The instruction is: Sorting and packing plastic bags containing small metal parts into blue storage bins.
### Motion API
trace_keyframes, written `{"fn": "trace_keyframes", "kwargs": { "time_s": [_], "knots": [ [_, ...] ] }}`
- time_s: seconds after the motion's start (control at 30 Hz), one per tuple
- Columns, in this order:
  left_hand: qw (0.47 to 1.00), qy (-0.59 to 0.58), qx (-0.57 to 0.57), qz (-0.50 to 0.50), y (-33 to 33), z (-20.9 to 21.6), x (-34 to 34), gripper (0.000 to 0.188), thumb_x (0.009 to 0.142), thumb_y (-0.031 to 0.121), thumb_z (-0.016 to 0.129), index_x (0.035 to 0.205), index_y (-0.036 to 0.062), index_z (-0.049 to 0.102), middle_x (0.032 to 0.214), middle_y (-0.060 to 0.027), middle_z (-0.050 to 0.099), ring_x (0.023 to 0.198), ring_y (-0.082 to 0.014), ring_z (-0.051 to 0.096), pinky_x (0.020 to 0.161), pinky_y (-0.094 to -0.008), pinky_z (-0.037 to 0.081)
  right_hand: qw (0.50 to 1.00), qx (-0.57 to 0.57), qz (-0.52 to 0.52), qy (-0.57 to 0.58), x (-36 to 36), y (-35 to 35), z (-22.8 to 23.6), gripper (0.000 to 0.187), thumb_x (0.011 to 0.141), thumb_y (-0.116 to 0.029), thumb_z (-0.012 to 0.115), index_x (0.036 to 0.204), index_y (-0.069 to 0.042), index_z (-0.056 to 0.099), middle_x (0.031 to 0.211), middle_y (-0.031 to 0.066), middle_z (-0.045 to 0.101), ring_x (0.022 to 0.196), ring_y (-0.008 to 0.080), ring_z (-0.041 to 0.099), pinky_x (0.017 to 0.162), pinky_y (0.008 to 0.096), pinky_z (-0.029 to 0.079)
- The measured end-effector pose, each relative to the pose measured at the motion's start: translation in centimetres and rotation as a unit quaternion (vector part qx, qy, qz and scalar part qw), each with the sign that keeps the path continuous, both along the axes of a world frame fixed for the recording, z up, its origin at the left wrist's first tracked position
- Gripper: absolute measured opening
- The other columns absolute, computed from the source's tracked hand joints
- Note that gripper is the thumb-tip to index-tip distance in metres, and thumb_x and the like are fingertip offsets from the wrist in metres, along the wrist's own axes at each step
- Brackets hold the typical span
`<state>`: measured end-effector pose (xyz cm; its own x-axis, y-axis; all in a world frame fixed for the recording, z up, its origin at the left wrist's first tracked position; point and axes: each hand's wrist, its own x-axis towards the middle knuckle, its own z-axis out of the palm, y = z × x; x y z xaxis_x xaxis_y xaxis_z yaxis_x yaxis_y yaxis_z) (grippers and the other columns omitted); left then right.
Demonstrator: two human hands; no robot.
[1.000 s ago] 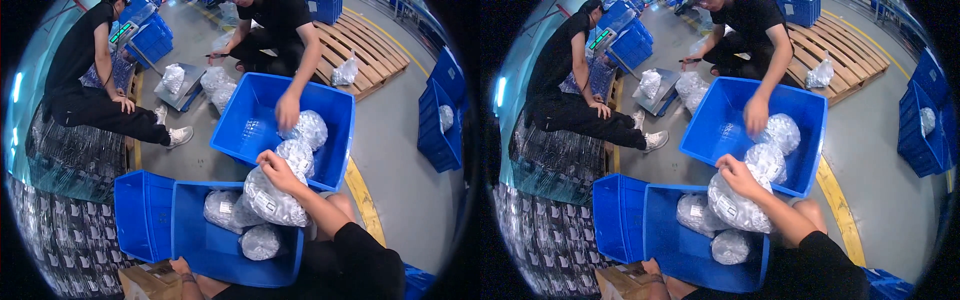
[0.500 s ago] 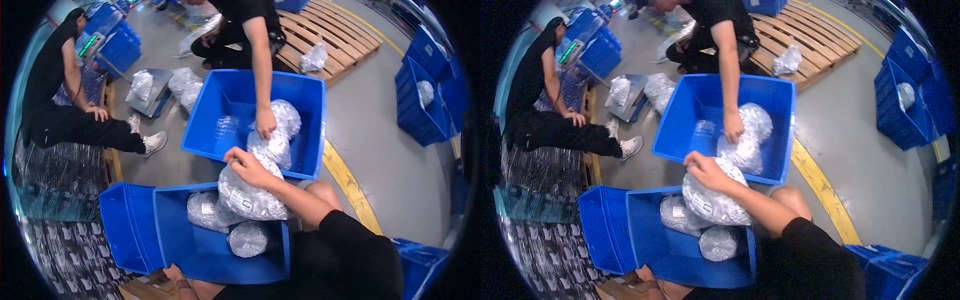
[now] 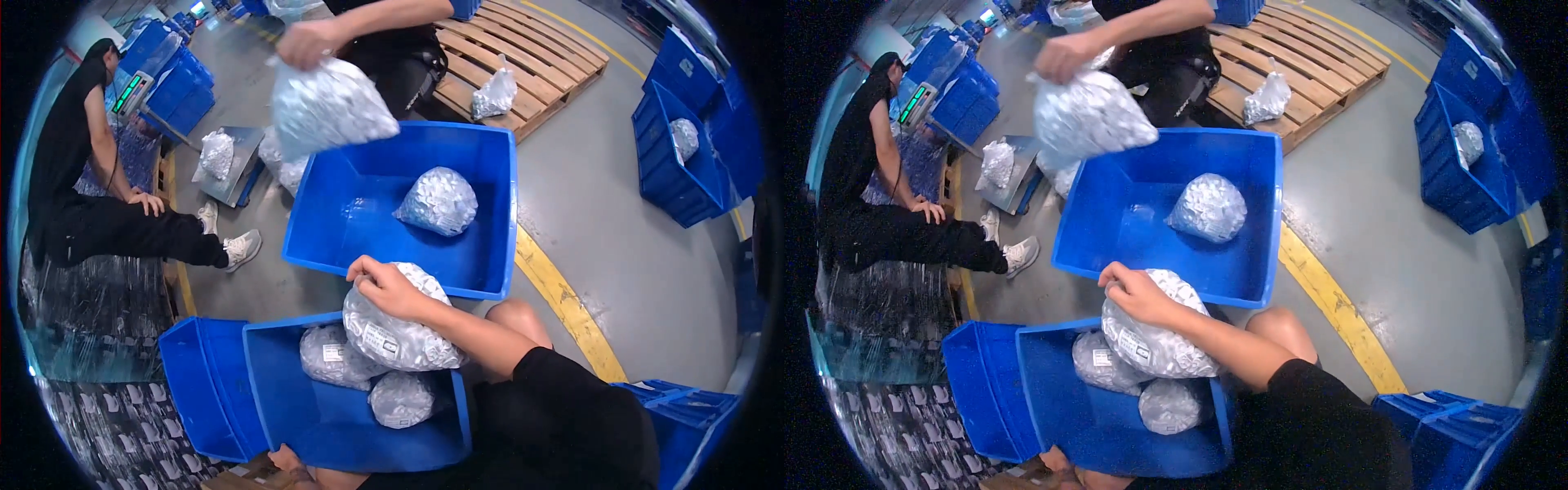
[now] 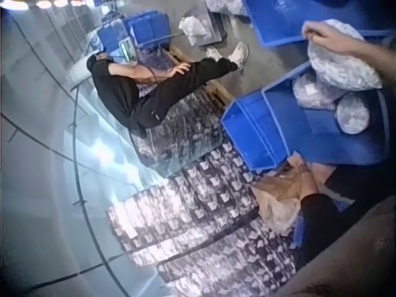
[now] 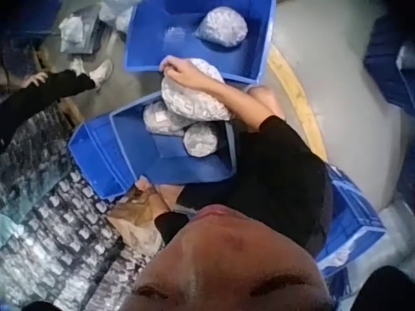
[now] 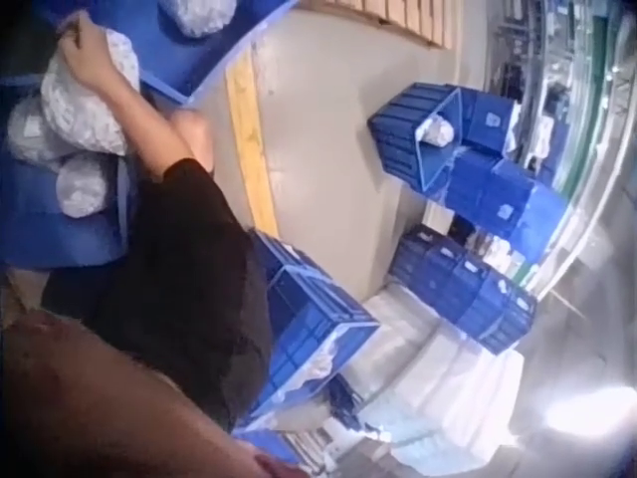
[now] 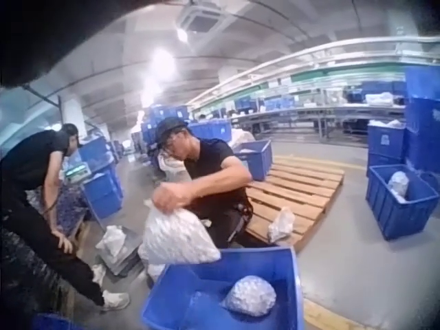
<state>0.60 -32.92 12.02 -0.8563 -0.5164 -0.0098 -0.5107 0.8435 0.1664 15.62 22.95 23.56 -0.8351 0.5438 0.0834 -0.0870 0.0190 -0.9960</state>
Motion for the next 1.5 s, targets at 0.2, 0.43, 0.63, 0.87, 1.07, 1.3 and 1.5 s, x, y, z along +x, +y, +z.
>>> {"fn": "trace_keyframes", "kwargs": {
  "time_s": [0.2,0.43,0.63,0.87,1.07,1.3,1.5],
  "knots": [
    [0.996,-0.023,-0.056,-0.062,-7.3,-3.1,-2.1,0.043,0.073,0.034,0.069,0.087,-0.0057,0.065,0.082,-0.0228,0.068,0.073,-0.0377,0.065,0.068,-0.0465,0.053,0.998,0.038,0.004,0.056,-0.9,-0.8,0.5,0.019,0.087,-0.009,0.047,0.103,-0.002,0.054,0.079,0.0087,0.059,0.074,0.018,0.059,0.068,0.0321,0.046],
    [0.997,0.044,-0.029,-0.053,-6.5,-3.2,-2.1,0.041,0.068,0.028,0.072,0.086,-0.0087,0.069,0.085,-0.0255,0.068,0.076,-0.0379,0.067,0.067,-0.0467,0.053,0.998,0.024,0.001,0.05,-0.6,-0.6,0.8,0.017,0.087,-0.011,0.048,0.1,-0.002,0.054,0.075,0.0099,0.057,0.069,0.0185,0.056,0.065,0.0334,0.045],
    [1.0,0.022,0.005,-0.012,-6.4,-5.5,-1.8,0.044,0.073,0.022,0.066,0.107,-0.0046,0.06,0.098,-0.0247,0.066,0.088,-0.0401,0.064,0.078,-0.0479,0.051,0.999,0.024,-0.011,0.044,-0.4,-0.9,0.6,0.016,0.088,-0.008,0.047,0.101,-0.002,0.054,0.071,0.002,0.052,0.064,0.0084,0.048,0.059,0.0279,0.039],
    [0.999,0.034,0.026,-0.018,-1.0,0.3,0.7,0.049,0.078,0.02,0.06,0.123,0.0021,0.052,0.109,-0.0249,0.063,0.098,-0.0422,0.061,0.086,-0.0487,0.049,1.0,0.019,-0.015,0.015,-0.6,-0.7,0.8,0.013,0.093,-0.011,0.048,0.099,-0.003,0.055,0.073,0.0016,0.053,0.063,0.0066,0.046,0.057,0.0263,0.038],
    [0.998,0.018,0.059,-0.004,-1.8,0.2,0.6,0.049,0.079,0.019,0.061,0.122,-0.0005,0.052,0.111,-0.0252,0.062,0.101,-0.0416,0.061,0.087,-0.048,0.048,1.0,0.022,-0.016,0.007,-0.8,-1.0,0.5,0.011,0.093,-0.01,0.049,0.098,-0.003,0.056,0.077,0.0003,0.054,0.066,0.006,0.046,0.06,0.0248,0.039],
    [0.998,0.055,0.037,-0.022,-2.4,-1.0,0.5,0.047,0.078,0.015,0.062,0.119,-0.0051,0.052,0.113,-0.0265,0.062,0.102,-0.0419,0.06,0.088,-0.0478,0.048,1.0,0.009,-0.013,0.011,-0.7,-0.9,0.5,0.01,0.092,-0.009,0.05,0.098,-0.004,0.056,0.08,0.0002,0.054,0.07,0.0065,0.046,0.063,0.0243,0.04],
    [0.999,0.042,0.034,-0.004,-1.8,-0.3,0.7,0.05,0.077,0.015,0.061,0.122,-0.0051,0.051,0.113,-0.0279,0.061,0.103,-0.043,0.06,0.089,-0.047,0.048,1.0,0.023,-0.015,0.009,-0.7,-0.9,0.5,0.01,0.092,-0.01,0.05,0.098,-0.004,0.056,0.08,0.0005,0.054,0.07,0.0065,0.046,0.064,0.0244,0.04]
  ]
}}
